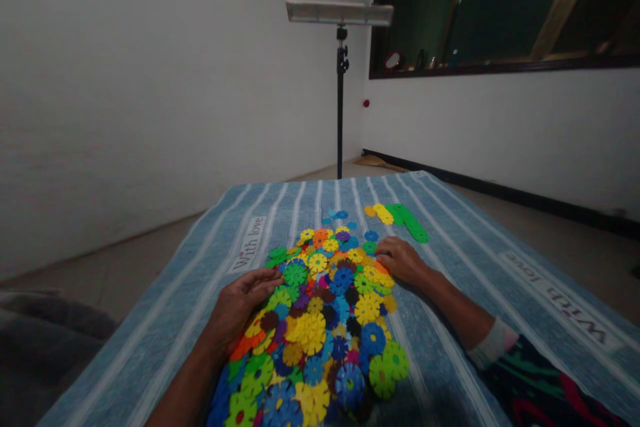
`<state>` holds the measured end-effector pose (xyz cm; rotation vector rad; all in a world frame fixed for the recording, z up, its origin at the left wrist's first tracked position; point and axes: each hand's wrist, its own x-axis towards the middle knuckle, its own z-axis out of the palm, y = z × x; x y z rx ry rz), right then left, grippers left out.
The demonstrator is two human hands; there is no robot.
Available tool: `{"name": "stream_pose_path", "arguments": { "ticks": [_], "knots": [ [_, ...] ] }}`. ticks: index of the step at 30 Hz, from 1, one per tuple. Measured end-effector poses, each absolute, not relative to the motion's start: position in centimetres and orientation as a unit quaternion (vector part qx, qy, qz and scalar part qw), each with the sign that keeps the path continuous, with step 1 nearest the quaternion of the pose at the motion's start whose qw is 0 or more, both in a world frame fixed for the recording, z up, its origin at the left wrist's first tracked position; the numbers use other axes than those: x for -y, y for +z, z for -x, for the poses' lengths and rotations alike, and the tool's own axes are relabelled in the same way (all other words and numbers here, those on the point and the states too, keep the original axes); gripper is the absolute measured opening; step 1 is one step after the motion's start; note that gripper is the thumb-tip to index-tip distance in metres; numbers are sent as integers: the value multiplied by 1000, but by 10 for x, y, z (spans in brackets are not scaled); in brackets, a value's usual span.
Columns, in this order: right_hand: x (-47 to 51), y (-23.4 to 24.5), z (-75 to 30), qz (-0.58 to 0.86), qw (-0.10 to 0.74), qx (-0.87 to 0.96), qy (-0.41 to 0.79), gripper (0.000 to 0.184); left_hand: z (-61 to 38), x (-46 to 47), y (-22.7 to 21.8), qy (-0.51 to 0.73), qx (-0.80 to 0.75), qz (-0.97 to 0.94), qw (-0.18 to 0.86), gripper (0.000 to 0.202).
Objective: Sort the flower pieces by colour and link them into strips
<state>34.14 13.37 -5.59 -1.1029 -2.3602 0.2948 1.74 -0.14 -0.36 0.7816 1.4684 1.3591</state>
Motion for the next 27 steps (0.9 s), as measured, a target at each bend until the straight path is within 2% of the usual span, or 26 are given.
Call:
{"name": "stream_pose_path", "arguments": {
  "ticks": [13,21,27],
  "knots": [
    [-159,-50,-310,361,195,909,80,14,-15,1,-6,549,-607,-330,470,39],
    [-163,-53,-311,355,199,906,115,12,-15,0,-6,563,-592,-305,490,39],
    [-161,-53,-311,367,245,883,162,10,-18,2,-3,554,-605,-306,482,39]
  ]
}}
